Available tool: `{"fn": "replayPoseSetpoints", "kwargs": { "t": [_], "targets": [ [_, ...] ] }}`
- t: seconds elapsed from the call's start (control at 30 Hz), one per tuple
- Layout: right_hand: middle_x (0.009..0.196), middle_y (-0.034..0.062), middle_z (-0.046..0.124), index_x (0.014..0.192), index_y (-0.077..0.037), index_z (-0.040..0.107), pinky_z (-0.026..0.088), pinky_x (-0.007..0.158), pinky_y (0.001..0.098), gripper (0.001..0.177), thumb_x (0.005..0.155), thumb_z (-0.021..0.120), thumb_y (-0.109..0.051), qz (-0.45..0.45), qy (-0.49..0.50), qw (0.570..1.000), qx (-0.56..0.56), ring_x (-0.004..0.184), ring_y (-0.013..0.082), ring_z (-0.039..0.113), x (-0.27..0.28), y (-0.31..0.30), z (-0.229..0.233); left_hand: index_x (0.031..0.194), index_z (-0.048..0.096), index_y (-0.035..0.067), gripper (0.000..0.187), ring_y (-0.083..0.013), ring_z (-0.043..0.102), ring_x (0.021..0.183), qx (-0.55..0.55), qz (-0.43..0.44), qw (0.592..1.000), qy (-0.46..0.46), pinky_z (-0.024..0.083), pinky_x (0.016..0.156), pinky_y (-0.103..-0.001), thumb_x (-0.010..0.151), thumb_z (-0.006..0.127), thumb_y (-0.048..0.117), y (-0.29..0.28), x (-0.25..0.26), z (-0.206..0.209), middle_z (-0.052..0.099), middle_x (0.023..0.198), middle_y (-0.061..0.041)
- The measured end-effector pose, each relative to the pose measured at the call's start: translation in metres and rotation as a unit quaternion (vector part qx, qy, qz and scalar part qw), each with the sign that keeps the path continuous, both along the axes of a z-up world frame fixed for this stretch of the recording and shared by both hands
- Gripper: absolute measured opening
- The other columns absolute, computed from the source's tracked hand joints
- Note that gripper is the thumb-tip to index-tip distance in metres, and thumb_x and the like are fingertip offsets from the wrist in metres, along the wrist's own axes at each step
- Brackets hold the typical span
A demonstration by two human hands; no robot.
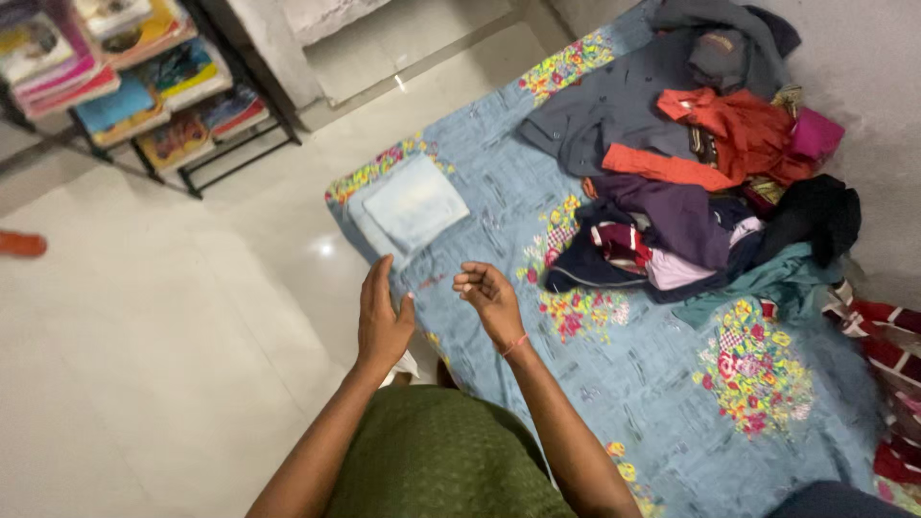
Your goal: The person folds several clothing items on a bed and places them into a suitcase, handling a grey shirt, a white top, a red garment, and a floral patterned item. They then take a pair of navy blue pants, smooth them out on the bed, and fold them into a square.
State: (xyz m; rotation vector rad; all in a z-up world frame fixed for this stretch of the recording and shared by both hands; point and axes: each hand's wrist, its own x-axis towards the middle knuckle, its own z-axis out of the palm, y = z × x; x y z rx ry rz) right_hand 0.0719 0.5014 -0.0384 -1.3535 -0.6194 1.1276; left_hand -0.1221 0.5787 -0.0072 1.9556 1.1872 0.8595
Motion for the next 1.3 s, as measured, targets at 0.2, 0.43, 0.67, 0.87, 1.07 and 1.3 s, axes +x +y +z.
{"fn": "replayPoseSetpoints", "kwargs": {
  "t": [0.2, 0.43, 0.67, 0.87, 1.07, 1.3],
  "targets": [
    [0.114, 0.0091, 0.070, 0.132, -0.004, 0.057, 0.058, 0.091, 0.0360, 0.042, 0.091, 0.061, 0.000, -0.097, 0.120, 0.978, -0.140, 0.105, 0.0204, 0.069, 0.006, 0.076, -0.068, 0.152, 0.039, 0.006, 0.068, -0.0388, 0.049, 0.138, -0.067, -0.085, 0.994, 0.025, 0.040, 0.113, -0.045, 0.090, 0.067, 0.008, 0.120, 0.002, -0.035, 0.051, 0.148, -0.020],
    [0.123, 0.0155, 0.069, 0.139, -0.006, 0.056, 0.052, 0.090, 0.0447, 0.056, 0.084, 0.068, -0.010, -0.203, 0.010, 0.915, -0.348, 0.110, 0.0279, 0.065, -0.005, 0.144, -0.163, 0.148, 0.044, 0.007, 0.066, -0.0402, 0.050, 0.135, -0.133, -0.158, 0.972, 0.109, 0.041, 0.111, -0.046, 0.088, 0.070, 0.014, 0.230, 0.013, -0.115, 0.054, 0.144, -0.022],
    [0.134, 0.0187, 0.064, 0.149, -0.006, 0.041, 0.051, 0.099, 0.0392, 0.088, 0.073, 0.085, -0.021, -0.265, 0.100, 0.879, -0.384, 0.119, 0.0291, 0.063, -0.036, 0.174, -0.182, 0.150, 0.036, 0.001, 0.086, -0.0456, 0.044, 0.134, -0.187, -0.222, 0.923, 0.253, 0.037, 0.110, -0.050, 0.079, 0.080, 0.022, 0.285, 0.017, -0.188, 0.048, 0.147, -0.026],
    [0.136, 0.0184, 0.067, 0.142, -0.002, 0.052, 0.051, 0.104, 0.0391, 0.085, 0.069, 0.088, -0.028, -0.292, 0.104, 0.852, -0.422, 0.125, 0.0306, 0.065, -0.049, 0.198, -0.188, 0.146, 0.044, 0.003, 0.084, -0.0293, 0.059, 0.127, -0.396, -0.215, 0.873, 0.190, 0.048, 0.105, -0.042, 0.077, 0.082, 0.032, 0.298, 0.034, -0.189, 0.059, 0.141, -0.017],
    [0.135, 0.0157, 0.067, 0.141, -0.001, 0.060, 0.044, 0.103, 0.0428, 0.071, 0.080, 0.080, -0.030, -0.247, 0.281, 0.853, -0.364, 0.123, 0.0309, 0.060, -0.021, 0.177, -0.144, 0.142, 0.055, 0.007, 0.066, -0.0215, 0.062, 0.121, -0.573, -0.192, 0.781, 0.156, 0.048, 0.102, -0.038, 0.085, 0.077, 0.031, 0.301, 0.058, -0.162, 0.068, 0.130, -0.008],
    [0.127, 0.0186, 0.070, 0.138, 0.004, 0.057, 0.051, 0.100, 0.0408, 0.068, 0.079, 0.077, -0.022, -0.301, 0.261, 0.904, -0.157, 0.115, 0.0299, 0.066, -0.026, 0.123, -0.094, 0.141, 0.055, 0.006, 0.064, -0.0214, 0.062, 0.122, -0.580, -0.227, 0.772, 0.128, 0.047, 0.104, -0.038, 0.085, 0.076, 0.028, 0.255, 0.057, -0.108, 0.067, 0.131, -0.009]
  ]
}}
